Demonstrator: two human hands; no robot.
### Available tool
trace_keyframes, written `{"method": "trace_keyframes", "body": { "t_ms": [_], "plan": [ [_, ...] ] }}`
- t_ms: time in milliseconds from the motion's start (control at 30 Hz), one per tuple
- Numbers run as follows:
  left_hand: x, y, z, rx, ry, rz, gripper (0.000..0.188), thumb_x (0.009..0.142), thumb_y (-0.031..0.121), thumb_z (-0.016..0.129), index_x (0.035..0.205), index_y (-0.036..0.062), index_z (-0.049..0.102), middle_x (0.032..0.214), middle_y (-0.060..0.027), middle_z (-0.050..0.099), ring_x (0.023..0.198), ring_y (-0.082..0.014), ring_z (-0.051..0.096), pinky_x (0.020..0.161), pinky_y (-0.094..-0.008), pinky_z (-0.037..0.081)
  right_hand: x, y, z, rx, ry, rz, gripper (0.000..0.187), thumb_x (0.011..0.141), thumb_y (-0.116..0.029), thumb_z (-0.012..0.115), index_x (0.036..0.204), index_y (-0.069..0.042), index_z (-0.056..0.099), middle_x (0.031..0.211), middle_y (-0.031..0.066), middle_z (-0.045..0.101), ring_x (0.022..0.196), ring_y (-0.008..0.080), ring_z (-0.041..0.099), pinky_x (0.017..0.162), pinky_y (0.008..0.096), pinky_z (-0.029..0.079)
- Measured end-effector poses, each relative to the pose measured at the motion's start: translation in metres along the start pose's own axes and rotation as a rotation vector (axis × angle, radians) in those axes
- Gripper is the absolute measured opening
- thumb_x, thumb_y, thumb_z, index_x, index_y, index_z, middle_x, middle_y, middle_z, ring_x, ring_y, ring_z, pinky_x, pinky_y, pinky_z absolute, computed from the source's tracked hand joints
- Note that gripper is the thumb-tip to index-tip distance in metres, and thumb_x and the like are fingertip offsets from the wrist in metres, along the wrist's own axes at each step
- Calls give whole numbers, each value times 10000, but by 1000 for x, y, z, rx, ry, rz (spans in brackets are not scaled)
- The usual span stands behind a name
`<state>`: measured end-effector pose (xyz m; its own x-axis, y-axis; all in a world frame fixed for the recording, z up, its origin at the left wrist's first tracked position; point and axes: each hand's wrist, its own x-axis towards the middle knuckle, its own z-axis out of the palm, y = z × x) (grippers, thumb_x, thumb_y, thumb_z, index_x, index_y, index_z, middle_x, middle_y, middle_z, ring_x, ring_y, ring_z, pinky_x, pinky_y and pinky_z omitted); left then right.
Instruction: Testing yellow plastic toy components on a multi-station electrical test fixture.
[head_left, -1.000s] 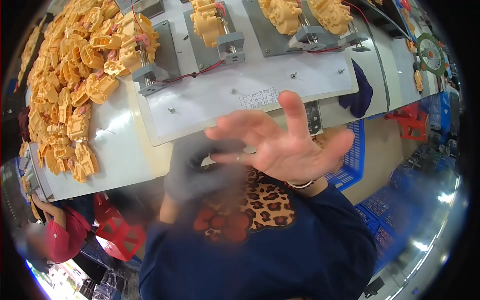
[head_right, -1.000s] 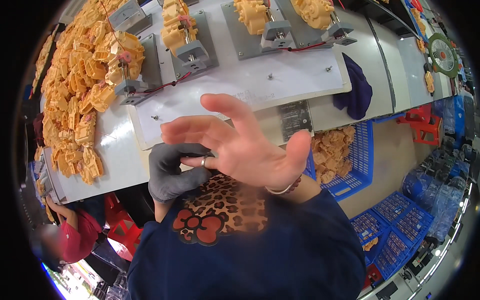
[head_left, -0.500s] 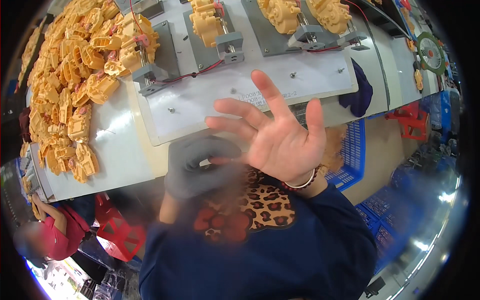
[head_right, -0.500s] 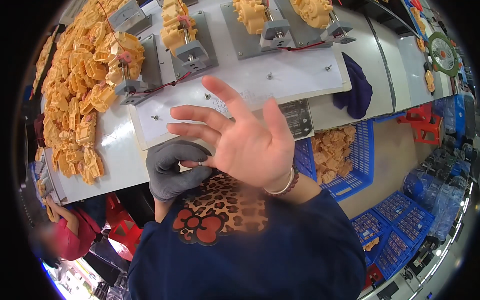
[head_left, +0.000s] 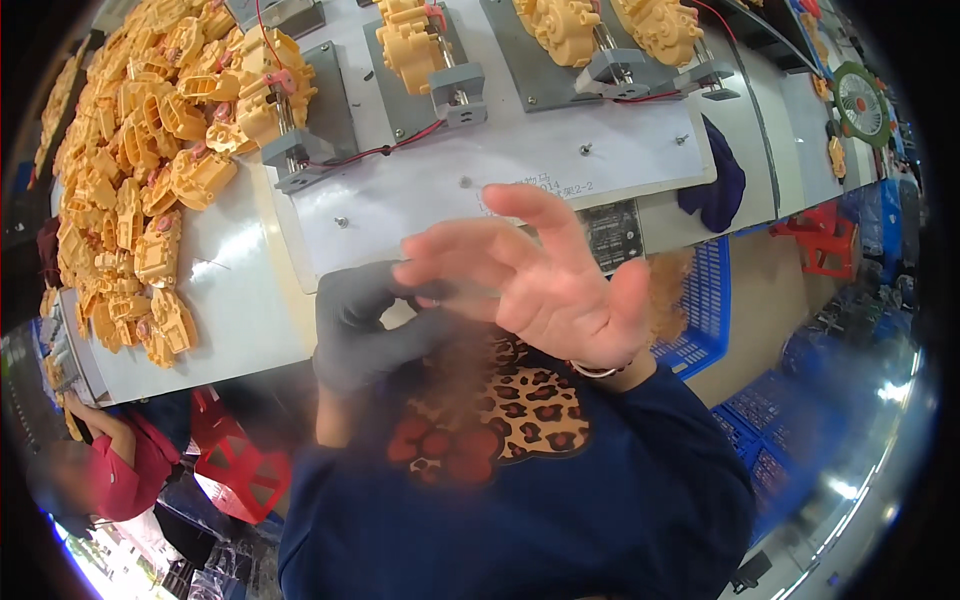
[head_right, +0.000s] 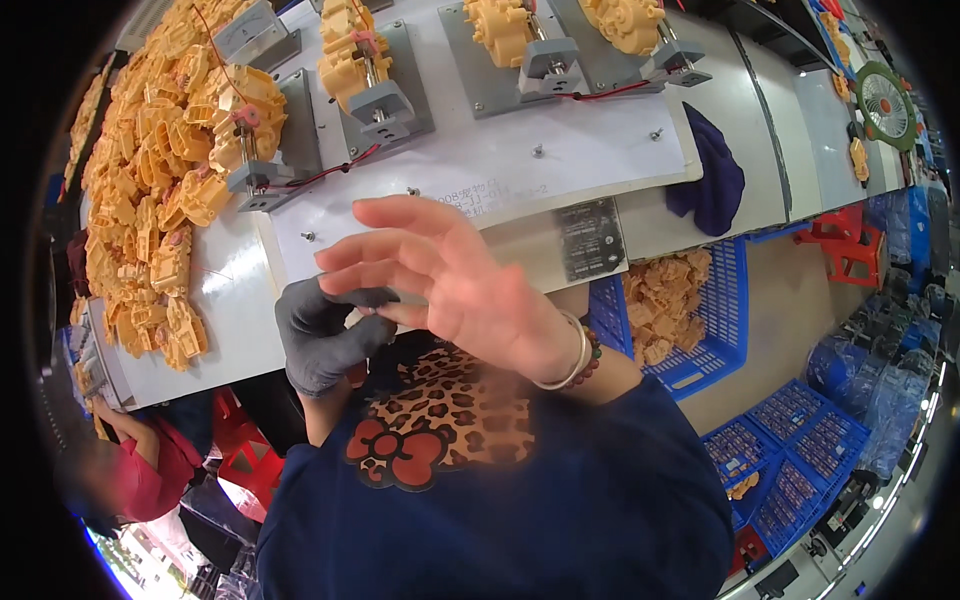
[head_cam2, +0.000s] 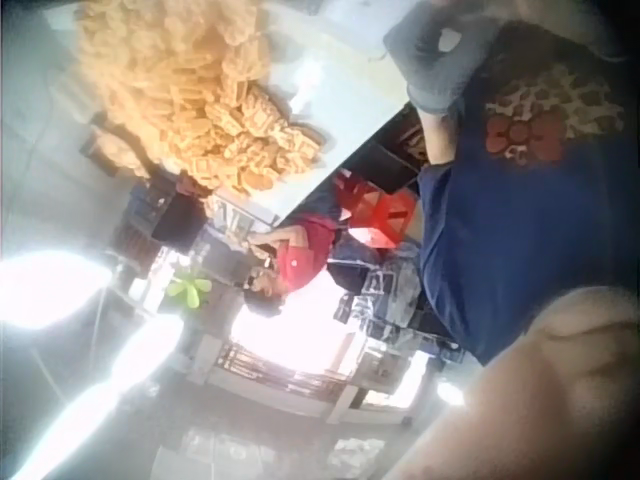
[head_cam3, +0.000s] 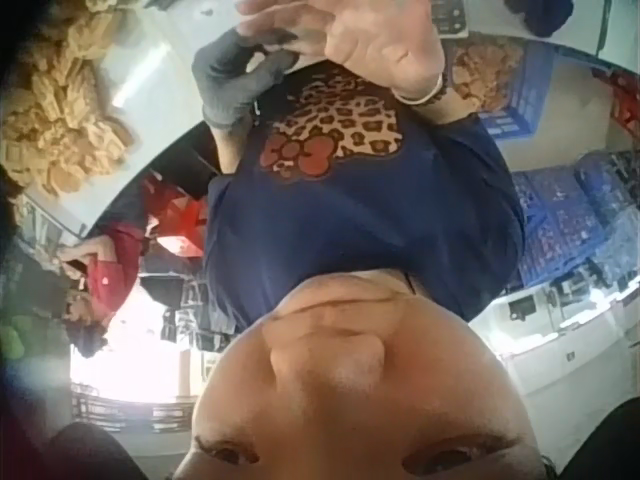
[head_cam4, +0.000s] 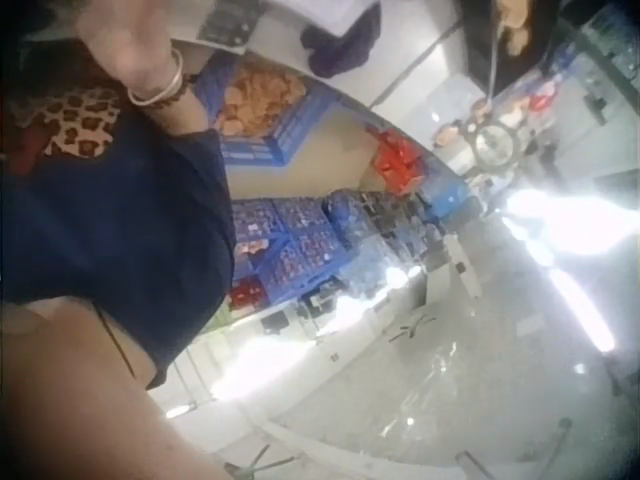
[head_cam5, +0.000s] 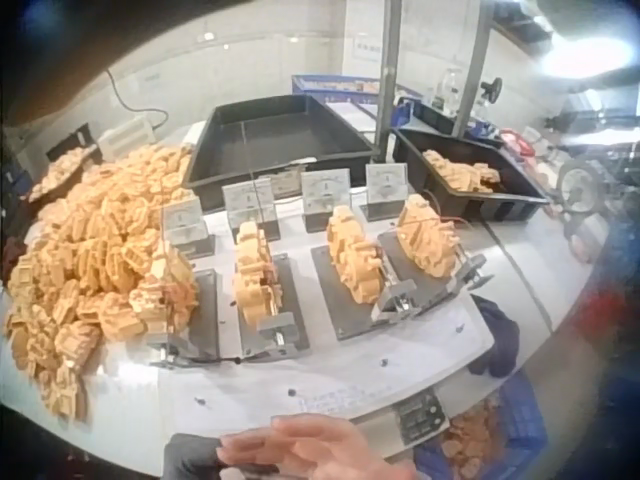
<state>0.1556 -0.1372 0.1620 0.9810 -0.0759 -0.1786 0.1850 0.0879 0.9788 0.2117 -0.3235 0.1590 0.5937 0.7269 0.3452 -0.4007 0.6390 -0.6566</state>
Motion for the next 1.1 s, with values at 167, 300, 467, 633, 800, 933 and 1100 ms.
{"method": "trace_keyframes", "body": {
  "t_ms": [167, 300, 467, 633, 800, 933, 1100],
  "plan": [
    [0, -5, 2, 131, 11, 177, 256, 677, -3, 710, 929, -14, 670, 851, -79, 675, 763, -153, 616, 703, -277, 485, -2, -4, -5, 179, 44, -110, 778, 913, -665, 186, 1479, -178, -32, 1476, 287, 131, 1350, 485, 192, 1038, 651, 223],
    [0, -15, -1, 107, -54, 303, 402, 607, -102, 667, 994, -29, 588, 938, -175, 663, 926, -276, 639, 827, -378, 510, -5, -4, -6, 267, 21, -99, 737, 925, -644, 179, 1483, -217, -45, 1495, 253, 107, 1364, 485, 144, 1028, 686, 206],
    [-5, -16, 4, 19, -8, 254, 508, 574, -30, 753, 1047, -17, 568, 951, -147, 653, 932, -262, 633, 813, -371, 513, -6, 4, -6, 359, 28, -110, 715, 930, -633, 173, 1484, -237, -41, 1504, 232, 99, 1381, 462, 100, 1019, 717, 167],
    [-4, -13, 10, -159, 146, 148, 440, 580, 36, 757, 999, -15, 634, 935, -103, 657, 901, -197, 612, 822, -324, 469, -7, 3, -8, 359, -29, -157, 703, 932, -630, 156, 1483, -244, -49, 1511, 219, 77, 1386, 456, 87, 1000, 749, 136],
    [3, -17, -3, 52, -88, 341, 328, 603, 24, 733, 919, -3, 648, 867, -90, 656, 824, -198, 628, 766, -318, 482, -7, 2, -9, 361, -71, -164, 699, 929, -634, 146, 1482, -254, -49, 1512, 217, 71, 1388, 459, 74, 989, 763, 127],
    [1, -17, -2, 9, -82, 284, 279, 616, 8, 714, 889, 4, 654, 848, -82, 657, 806, -191, 631, 749, -306, 483, -7, 2, -8, 360, -71, -159, 699, 928, -637, 148, 1481, -262, -53, 1512, 219, 68, 1386, 461, 74, 990, 762, 126],
    [1, -11, 3, 17, -135, 151, 294, 599, 20, 728, 883, 12, 655, 866, -79, 660, 827, -186, 628, 740, -302, 476, -7, 3, -7, 377, -81, -151, 699, 926, -640, 149, 1482, -267, -50, 1510, 222, 74, 1386, 463, 74, 994, 760, 118]
  ]
}}
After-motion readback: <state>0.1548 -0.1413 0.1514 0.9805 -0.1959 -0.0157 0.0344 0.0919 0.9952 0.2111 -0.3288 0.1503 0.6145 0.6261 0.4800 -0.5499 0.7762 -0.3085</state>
